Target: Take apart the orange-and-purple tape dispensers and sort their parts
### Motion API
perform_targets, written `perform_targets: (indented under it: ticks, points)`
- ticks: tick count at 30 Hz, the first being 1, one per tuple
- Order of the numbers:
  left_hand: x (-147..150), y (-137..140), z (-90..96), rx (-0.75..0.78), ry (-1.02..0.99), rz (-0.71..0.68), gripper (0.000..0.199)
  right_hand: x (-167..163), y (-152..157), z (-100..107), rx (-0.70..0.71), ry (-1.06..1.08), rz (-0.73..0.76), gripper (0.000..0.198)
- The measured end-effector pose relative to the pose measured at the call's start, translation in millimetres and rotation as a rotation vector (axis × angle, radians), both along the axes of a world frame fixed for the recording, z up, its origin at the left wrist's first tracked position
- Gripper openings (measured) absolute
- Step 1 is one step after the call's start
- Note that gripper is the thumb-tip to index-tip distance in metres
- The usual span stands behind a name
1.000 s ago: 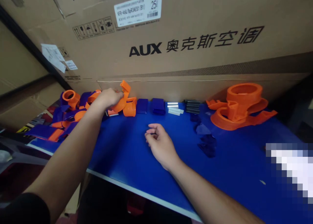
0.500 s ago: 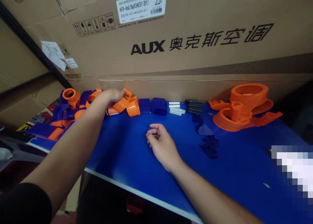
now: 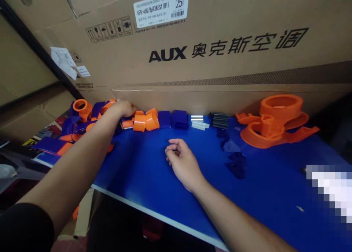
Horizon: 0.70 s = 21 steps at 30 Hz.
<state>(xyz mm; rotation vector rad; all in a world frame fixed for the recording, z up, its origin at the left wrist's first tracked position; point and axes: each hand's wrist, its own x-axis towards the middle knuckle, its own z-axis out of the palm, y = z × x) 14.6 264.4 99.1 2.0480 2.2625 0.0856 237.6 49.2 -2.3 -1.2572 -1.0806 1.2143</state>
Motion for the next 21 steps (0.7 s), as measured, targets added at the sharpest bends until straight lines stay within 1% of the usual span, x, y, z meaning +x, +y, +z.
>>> perform_targets:
  ticks: [2,4,9,12,14,16,19,21]
  points:
    - [2,-1,-2.3,-0.014,0.019,0.005,0.052,0,0,0,0.001,-0.002,0.003,0.033]
    - [3,-2,-5.3,-0.025,0.032,-0.002,0.054,0,0,0,-0.002,-0.001,0.007,0.032]
    - [0,-1,-12.0,-0.02,0.052,-0.031,0.054,0,1,0,-0.006,0.009,0.012,0.031]
    - [-5,3,-11.3,-0.011,0.061,-0.054,0.049,0,1,0,-0.005,0.0,0.014,0.032]
    - [-9,5,-6.9,-0.003,0.066,-0.073,0.046,1,1,0,-0.005,-0.005,0.015,0.032]
    - [-13,8,1.4,0.013,0.067,-0.09,0.044,1,1,-1,-0.009,-0.003,0.02,0.031]
    - [-18,9,19.7,0.054,0.058,-0.106,0.041,1,0,-1,-0.009,-0.002,0.023,0.031]
    - [-20,9,33.0,0.101,0.038,-0.101,0.043,1,0,-1,-0.002,-0.006,0.02,0.031]
